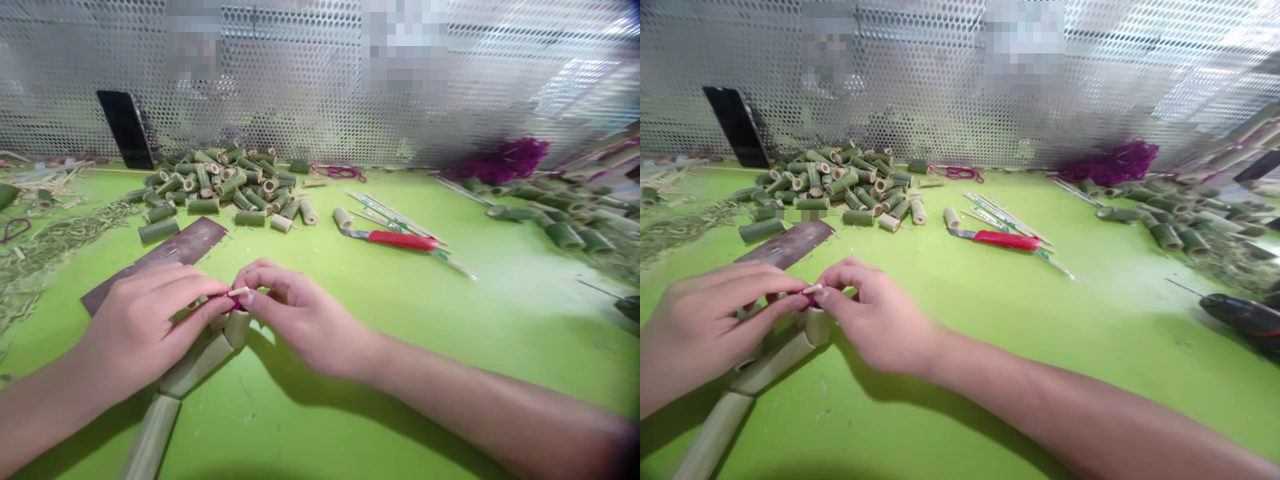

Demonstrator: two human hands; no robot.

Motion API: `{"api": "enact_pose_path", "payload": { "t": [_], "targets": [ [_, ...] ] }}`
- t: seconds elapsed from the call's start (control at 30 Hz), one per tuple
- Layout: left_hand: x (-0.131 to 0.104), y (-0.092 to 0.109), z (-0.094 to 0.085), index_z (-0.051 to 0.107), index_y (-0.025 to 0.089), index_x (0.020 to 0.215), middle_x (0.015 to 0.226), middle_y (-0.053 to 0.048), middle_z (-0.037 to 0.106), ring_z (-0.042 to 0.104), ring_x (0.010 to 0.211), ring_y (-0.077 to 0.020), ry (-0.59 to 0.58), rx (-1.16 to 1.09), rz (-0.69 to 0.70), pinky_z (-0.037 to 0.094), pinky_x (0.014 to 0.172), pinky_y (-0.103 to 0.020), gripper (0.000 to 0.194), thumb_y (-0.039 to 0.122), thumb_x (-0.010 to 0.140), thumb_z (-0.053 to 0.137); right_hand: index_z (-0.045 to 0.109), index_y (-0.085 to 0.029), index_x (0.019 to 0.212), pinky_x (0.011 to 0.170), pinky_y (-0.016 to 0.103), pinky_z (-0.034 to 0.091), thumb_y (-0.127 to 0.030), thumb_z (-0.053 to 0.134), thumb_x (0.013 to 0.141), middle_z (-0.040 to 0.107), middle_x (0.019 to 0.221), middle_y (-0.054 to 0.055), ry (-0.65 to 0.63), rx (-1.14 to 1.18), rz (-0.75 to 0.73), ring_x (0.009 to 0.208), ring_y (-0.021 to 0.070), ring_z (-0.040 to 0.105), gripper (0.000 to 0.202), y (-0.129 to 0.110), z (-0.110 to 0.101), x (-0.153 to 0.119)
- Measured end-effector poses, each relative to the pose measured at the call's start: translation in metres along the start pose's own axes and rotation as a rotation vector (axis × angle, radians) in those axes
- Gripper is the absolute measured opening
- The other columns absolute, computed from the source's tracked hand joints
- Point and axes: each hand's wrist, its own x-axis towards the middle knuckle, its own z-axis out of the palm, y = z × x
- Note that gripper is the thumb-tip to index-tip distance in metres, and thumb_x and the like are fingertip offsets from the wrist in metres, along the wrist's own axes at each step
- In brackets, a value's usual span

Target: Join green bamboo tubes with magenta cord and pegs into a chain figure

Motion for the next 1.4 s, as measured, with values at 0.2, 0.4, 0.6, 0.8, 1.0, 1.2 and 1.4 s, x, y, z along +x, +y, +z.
{"api": "enact_pose_path", "payload": {
  "t": [0.2, 0.4, 0.6, 0.8, 1.0, 1.2, 1.4],
  "targets": [
    [0.0, 0.002, 0.001, 0.075, 0.024, 0.093, 0.084, 0.002, 0.079, 0.073, 0.07, -0.0152, -0.001, 0.016, 0.009, 0.057, 0.068, -0.027, 0.017, 0.035, 0.098, 0.063, 0.068, -0.018, 0.084, 0.089, 0.032, 0.05, -0.025, 0.062, 0.094, 0.064, 0.095, 0.003, 0.051, -0.015, 0.018, 0.091, 0.0159, 0.063, 0.014, -0.001, 0.002, -0.001],
    [-0.001, 0.003, 0.0, 0.075, 0.026, 0.092, 0.086, 0.002, 0.081, 0.075, 0.071, -0.017, 0.004, 0.033, 0.01, 0.06, 0.068, -0.028, 0.018, 0.035, 0.099, 0.061, 0.069, -0.018, 0.083, 0.088, 0.033, 0.051, -0.025, 0.061, 0.095, 0.066, 0.094, 0.004, 0.058, -0.048, 0.016, 0.092, 0.0169, 0.063, 0.016, -0.001, 0.001, -0.002],
    [0.001, 0.004, 0.0, 0.075, 0.026, 0.096, 0.089, 0.001, 0.081, 0.076, 0.072, -0.0174, 0.025, 0.053, 0.007, 0.061, 0.07, -0.028, 0.02, 0.039, 0.099, 0.06, 0.069, -0.018, 0.087, 0.088, 0.034, 0.052, -0.027, 0.06, 0.096, 0.067, 0.097, 0.005, 0.035, -0.004, 0.092, 0.093, 0.0187, 0.063, 0.016, 0.0, 0.001, -0.002],
    [-0.005, 0.0, -0.003, 0.074, 0.028, 0.103, 0.1, 0.001, 0.081, 0.078, 0.084, -0.0166, 0.009, 0.162, 0.158, 0.062, 0.077, -0.026, 0.015, 0.03, 0.101, 0.059, 0.069, -0.018, 0.084, 0.089, 0.033, 0.05, -0.026, 0.06, 0.094, 0.067, 0.095, 0.004, 0.028, 0.011, 0.148, 0.09, 0.0174, 0.063, 0.015, -0.003, 0.002, -0.001],
    [-0.011, -0.004, -0.012, 0.071, 0.032, 0.122, 0.116, 0.002, 0.079, 0.078, 0.098, -0.02, -0.053, 0.148, 0.242, 0.062, 0.098, -0.035, 0.025, 0.027, 0.1, 0.059, 0.069, -0.018, 0.083, 0.085, 0.033, 0.049, -0.026, 0.063, 0.092, 0.069, 0.091, 0.004, 0.028, 0.088, 0.204, 0.086, 0.0175, 0.063, 0.014, -0.002, 0.002, -0.002],
    [-0.01, -0.001, -0.007, 0.074, 0.029, 0.113, 0.108, 0.001, 0.081, 0.078, 0.093, -0.02, 0.012, 0.177, 0.253, 0.063, 0.091, -0.034, 0.021, 0.024, 0.099, 0.06, 0.071, -0.017, 0.078, 0.081, 0.031, 0.047, -0.022, 0.063, 0.091, 0.069, 0.083, 0.002, -0.003, 0.131, 0.246, 0.079, 0.0151, 0.061, 0.016, -0.006, -0.001, -0.001],
    [-0.01, -0.009, 0.001, 0.07, 0.021, 0.112, 0.102, -0.004, 0.079, 0.076, 0.087, -0.0211, 0.052, 0.24, 0.441, 0.062, 0.079, -0.035, 0.021, 0.016, 0.1, 0.054, 0.074, -0.017, 0.083, 0.082, 0.032, 0.046, -0.027, 0.067, 0.089, 0.071, 0.089, 0.003, -0.002, 0.095, 0.322, 0.084, 0.0171, 0.062, 0.013, -0.007, -0.004, 0.0]
  ]
}}
